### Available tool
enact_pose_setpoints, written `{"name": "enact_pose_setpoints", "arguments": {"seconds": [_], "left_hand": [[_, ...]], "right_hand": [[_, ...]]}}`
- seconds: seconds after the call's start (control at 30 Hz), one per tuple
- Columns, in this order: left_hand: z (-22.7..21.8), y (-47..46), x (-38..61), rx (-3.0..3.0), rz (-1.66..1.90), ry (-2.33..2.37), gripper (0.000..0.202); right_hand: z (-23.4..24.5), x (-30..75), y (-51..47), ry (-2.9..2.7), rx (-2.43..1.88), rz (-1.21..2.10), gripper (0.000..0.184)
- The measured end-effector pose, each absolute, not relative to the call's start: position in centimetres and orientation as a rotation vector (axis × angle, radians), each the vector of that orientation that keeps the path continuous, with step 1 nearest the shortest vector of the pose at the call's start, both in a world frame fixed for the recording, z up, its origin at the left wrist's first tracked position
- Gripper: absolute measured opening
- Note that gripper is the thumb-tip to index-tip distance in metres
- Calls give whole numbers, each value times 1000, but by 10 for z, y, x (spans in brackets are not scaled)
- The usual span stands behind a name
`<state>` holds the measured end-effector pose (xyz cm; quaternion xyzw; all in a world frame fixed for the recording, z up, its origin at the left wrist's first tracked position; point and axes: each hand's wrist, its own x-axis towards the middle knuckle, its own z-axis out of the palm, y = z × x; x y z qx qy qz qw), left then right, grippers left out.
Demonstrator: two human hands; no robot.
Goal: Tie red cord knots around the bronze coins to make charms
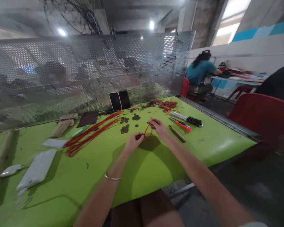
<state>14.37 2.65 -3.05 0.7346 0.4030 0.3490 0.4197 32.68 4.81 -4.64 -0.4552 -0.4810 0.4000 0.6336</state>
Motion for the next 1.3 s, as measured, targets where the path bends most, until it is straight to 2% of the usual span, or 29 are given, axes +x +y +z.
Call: {"name": "enact_pose_setpoints", "arguments": {"seconds": [0.2,0.37,0.5,0.6,0.7,0.8,1.1,1.3], "left_hand": [[-32,27,134,1831,736,960,28],[-30,31,136,1775,771,973,28],[-30,38,138,1657,873,1033,28],[-29,43,135,1530,956,1081,30],[-30,47,131,1408,1032,1096,35],[-31,50,128,1319,1086,1081,38],[-41,49,136,1174,1069,1016,30],[-36,37,146,1127,1065,963,28]], "right_hand": [[-47,361,62,-808,-1004,879,25],[-46,370,67,-731,-1011,815,22],[-40,359,61,-727,-1049,727,31],[-30,345,47,-1009,-1108,487,38],[-21,328,33,-1668,-1092,249,20],[-18,316,26,-2056,-1035,221,15],[-23,318,28,-2133,-1032,259,22],[-31,323,33,-2141,-1033,258,14]]}}
